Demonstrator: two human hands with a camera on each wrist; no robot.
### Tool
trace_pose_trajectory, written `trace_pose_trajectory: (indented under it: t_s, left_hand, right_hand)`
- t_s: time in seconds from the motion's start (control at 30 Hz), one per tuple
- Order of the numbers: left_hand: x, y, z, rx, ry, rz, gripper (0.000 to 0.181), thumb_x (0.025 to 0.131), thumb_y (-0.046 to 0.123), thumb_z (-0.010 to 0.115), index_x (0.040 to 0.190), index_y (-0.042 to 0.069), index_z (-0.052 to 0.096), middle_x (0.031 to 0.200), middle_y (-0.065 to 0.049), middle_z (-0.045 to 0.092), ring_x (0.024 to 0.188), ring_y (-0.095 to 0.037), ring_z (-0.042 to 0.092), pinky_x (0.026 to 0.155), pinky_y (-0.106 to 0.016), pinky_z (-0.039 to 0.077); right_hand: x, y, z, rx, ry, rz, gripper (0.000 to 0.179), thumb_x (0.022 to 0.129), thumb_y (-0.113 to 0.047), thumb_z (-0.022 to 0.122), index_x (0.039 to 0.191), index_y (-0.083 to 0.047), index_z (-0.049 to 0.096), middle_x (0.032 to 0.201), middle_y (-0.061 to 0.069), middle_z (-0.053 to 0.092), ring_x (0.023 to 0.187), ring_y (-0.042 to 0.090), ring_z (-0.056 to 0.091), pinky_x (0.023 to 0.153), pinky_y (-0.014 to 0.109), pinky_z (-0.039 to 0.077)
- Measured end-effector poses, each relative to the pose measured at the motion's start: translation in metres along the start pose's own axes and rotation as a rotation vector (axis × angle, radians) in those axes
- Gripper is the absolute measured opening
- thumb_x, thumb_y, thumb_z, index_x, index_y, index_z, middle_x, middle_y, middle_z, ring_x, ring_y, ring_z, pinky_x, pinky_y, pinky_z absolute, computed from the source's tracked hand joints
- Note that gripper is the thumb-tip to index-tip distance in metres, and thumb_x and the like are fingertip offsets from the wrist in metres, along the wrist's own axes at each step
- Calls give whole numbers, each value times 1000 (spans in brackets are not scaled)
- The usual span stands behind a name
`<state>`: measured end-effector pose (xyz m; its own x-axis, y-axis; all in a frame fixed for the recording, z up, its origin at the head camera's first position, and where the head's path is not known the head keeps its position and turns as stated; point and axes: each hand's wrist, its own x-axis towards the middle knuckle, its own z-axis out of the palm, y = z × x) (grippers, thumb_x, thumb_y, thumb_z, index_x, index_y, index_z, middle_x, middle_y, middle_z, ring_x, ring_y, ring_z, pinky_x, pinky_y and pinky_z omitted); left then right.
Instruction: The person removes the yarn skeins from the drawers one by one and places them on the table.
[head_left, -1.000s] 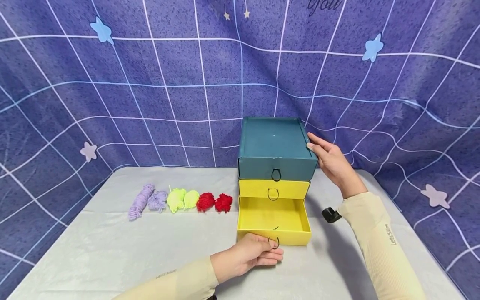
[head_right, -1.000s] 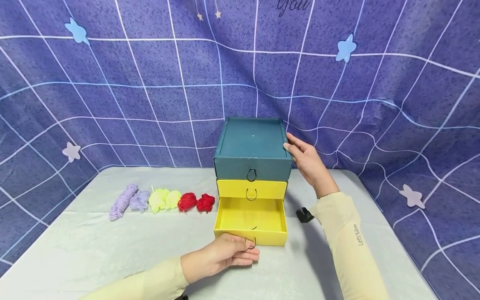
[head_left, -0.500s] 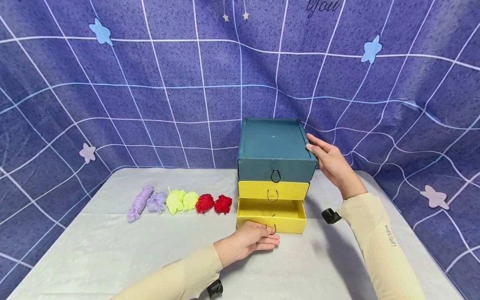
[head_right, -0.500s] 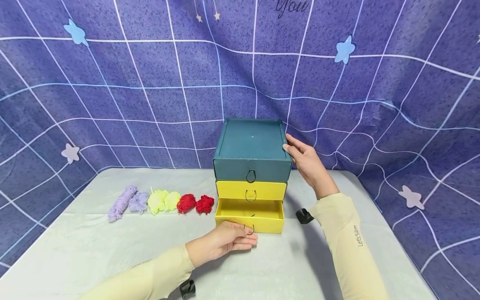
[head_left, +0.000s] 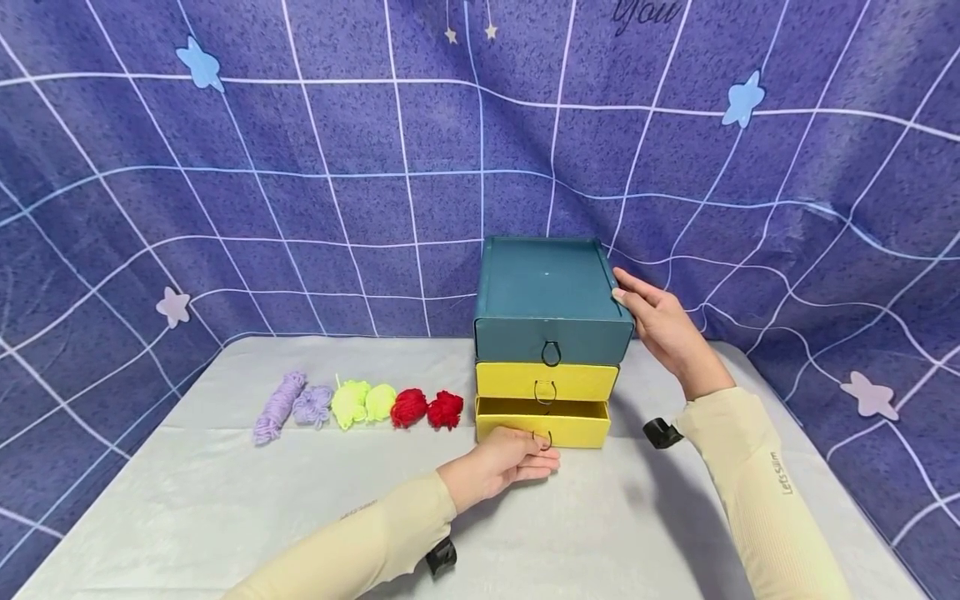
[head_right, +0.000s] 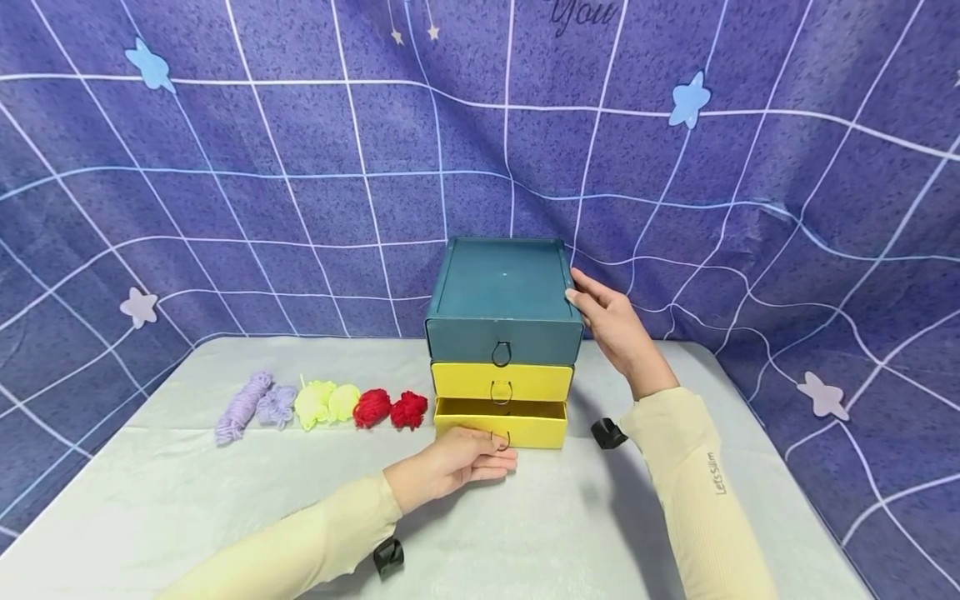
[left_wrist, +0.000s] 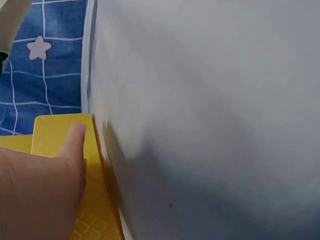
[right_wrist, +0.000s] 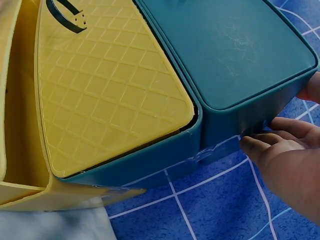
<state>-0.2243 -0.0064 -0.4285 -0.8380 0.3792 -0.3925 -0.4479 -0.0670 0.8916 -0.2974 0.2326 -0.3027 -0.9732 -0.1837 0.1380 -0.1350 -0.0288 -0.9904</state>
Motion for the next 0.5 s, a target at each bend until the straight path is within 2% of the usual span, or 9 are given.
trace_pose_trajectory:
  t_s: [0.5]
  left_hand:
    - [21, 8, -4, -19, 21, 5, 24, 97, -4, 48, 116, -15, 55, 115, -30, 63, 107, -37, 63, 91, -41, 52]
  right_hand:
    - [-1, 1, 0, -3, -4, -7, 63, 100, -20, 52, 152, -6, 19, 161, 4, 9, 146, 12, 6, 118, 29, 10]
